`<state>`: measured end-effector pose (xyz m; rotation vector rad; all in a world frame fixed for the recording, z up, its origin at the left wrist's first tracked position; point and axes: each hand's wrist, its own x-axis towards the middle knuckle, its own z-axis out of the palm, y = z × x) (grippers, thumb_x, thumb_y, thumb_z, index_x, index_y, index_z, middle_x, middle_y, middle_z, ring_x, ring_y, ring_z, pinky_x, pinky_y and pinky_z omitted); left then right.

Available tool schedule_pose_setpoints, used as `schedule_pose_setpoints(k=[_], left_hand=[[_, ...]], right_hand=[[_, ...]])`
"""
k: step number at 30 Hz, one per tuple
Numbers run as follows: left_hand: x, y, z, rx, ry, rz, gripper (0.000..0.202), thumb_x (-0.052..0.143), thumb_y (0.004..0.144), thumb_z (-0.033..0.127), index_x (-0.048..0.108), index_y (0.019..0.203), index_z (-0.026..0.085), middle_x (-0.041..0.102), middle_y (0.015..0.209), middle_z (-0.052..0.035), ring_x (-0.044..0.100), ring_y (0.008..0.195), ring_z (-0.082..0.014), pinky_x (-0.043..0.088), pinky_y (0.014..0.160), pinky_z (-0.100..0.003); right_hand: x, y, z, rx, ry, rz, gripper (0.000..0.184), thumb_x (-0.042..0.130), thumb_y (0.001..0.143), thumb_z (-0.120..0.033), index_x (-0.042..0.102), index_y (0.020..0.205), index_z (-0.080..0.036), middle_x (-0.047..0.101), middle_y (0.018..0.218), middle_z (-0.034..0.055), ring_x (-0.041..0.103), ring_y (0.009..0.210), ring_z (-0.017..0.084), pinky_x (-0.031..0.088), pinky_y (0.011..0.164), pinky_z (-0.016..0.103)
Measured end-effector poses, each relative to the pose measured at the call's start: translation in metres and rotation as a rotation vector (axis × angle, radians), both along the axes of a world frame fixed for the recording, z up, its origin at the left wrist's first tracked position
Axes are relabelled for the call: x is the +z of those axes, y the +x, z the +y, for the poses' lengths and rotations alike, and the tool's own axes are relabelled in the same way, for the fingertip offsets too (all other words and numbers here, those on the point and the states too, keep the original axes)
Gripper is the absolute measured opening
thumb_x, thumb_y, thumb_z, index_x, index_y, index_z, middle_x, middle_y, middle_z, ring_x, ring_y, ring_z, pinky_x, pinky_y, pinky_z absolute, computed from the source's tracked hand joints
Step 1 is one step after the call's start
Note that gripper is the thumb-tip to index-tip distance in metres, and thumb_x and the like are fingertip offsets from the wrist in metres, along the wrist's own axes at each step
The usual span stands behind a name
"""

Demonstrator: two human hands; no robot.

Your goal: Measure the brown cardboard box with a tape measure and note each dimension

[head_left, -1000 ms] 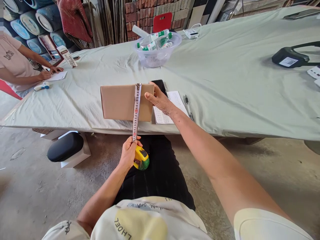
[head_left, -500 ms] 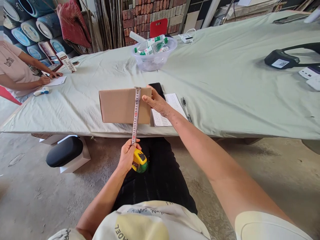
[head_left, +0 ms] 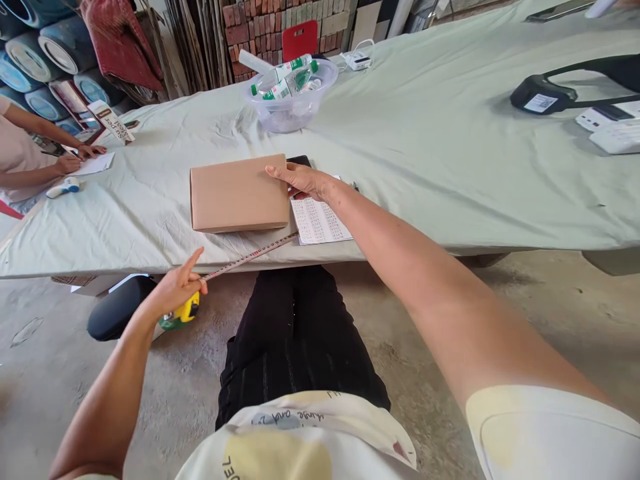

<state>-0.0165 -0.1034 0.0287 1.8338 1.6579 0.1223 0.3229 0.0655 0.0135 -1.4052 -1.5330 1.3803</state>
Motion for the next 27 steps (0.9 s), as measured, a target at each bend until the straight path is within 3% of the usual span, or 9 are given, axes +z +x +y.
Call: schedule_pose_setpoints(k=[4,9,12,15,23,27], left_hand=[[0.027,-0.013,0.033,-0.034,0.033,0.19,0.101,0.052,0.077,0.036,0.012,0.167,0.011,0.079,0.083,0.0007,0.056,0.055,-0.0177,0.046,0.06,-0.027],[0.041,-0.014,0.062,-0.094,0.017,0.248,0.1,0.053,0.076,0.036,0.017,0.167,0.014,0.079,0.081,0.0024,0.055,0.055,-0.0168,0.044,0.055,-0.025],[0.042,-0.011,0.069,-0.138,-0.018,0.215,0.085,0.054,0.077,0.034,0.036,0.159,0.018,0.079,0.083,0.0006,0.054,0.052,-0.0154,0.043,0.052,-0.024],[0.041,-0.008,0.072,-0.13,-0.03,0.195,0.07,0.055,0.079,0.036,0.049,0.146,0.019,0.08,0.085,-0.0021,0.053,0.049,-0.0145,0.042,0.048,-0.023],[0.035,-0.009,0.072,-0.122,-0.019,0.195,0.069,0.055,0.081,0.037,0.046,0.147,0.019,0.08,0.089,-0.0047,0.055,0.048,-0.0153,0.042,0.044,-0.023],[0.033,-0.013,0.076,-0.168,-0.021,0.209,0.059,0.053,0.081,0.035,0.052,0.137,0.017,0.079,0.086,-0.0039,0.056,0.05,-0.0152,0.043,0.047,-0.023]], right_hand=[[0.001,-0.005,0.009,-0.056,-0.011,-0.024,0.073,0.071,0.067,-0.085,0.066,0.113,-0.027,0.066,0.131,0.0101,0.065,0.095,0.028,0.055,0.089,0.052],[-0.011,-0.014,0.014,-0.041,0.018,0.076,0.064,0.078,0.068,-0.076,0.067,0.105,-0.025,0.071,0.114,0.0096,0.065,0.096,0.027,0.058,0.08,0.045],[-0.018,-0.016,0.015,-0.04,0.008,0.045,0.061,0.075,0.072,-0.076,0.067,0.106,-0.025,0.072,0.107,0.0083,0.065,0.091,0.026,0.058,0.076,0.043],[-0.021,-0.015,0.016,-0.04,0.009,0.046,0.063,0.072,0.074,-0.077,0.065,0.111,-0.026,0.072,0.112,0.0085,0.066,0.092,0.026,0.058,0.078,0.042],[-0.025,-0.013,0.012,-0.026,0.042,0.002,0.066,0.058,0.081,-0.083,0.062,0.114,-0.027,0.069,0.126,0.0109,0.068,0.099,0.03,0.062,0.08,0.048],[-0.024,-0.002,-0.004,0.01,0.123,-0.03,0.076,0.049,0.083,-0.087,0.056,0.134,-0.031,0.062,0.143,0.0099,0.067,0.111,0.033,0.062,0.088,0.054]])
